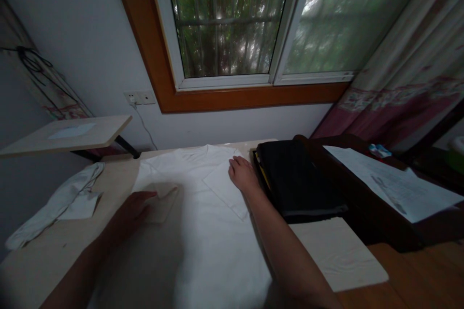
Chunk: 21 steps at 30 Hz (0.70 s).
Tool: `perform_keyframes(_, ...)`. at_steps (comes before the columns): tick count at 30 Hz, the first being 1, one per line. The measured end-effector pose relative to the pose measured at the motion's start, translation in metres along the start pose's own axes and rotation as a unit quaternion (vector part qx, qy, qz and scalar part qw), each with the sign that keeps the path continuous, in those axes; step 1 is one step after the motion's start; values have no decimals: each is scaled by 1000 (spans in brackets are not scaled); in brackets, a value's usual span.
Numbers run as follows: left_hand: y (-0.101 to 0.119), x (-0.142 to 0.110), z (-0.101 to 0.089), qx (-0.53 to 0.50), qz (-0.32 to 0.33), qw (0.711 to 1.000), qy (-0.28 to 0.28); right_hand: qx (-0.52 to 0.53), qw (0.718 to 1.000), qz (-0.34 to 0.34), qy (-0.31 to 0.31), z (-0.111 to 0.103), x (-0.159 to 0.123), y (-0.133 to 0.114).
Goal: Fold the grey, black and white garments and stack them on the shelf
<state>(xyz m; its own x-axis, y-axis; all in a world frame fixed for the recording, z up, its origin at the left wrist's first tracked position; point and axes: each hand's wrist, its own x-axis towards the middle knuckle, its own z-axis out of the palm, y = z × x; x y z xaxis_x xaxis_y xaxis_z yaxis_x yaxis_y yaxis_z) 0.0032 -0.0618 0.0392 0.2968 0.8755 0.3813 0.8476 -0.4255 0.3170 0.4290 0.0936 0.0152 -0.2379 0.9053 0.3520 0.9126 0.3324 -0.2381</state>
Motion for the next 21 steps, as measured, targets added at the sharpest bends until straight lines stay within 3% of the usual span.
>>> perform_keyframes(4, -35, -24, -10, 47, -34, 998, 16, 10, 1000, -29, 7, -8, 0, -9)
perform_keyframes(8, -53, -42, -14, 65, -34, 997, 21, 55, 993, -105, 13, -13, -2, -40)
perform_keyframes(11, -54, -50, -18, 65, -30, 997, 25, 119, 973, -195, -3, -11, -7, -78)
perform_keyframes(16, -49, -56, -24, 54, -25, 998, 9, 175, 911, -370, -53, 4, -21, -144)
perform_keyframes(19, -51, -59, -25, 45, -20, 999, -2, 162, 897, -409, -52, 18, -26, -170)
perform_keyframes(21, -53, -60, -24, 42, -16, 999, -8, 141, 908, -392, -43, 28, -27, -180)
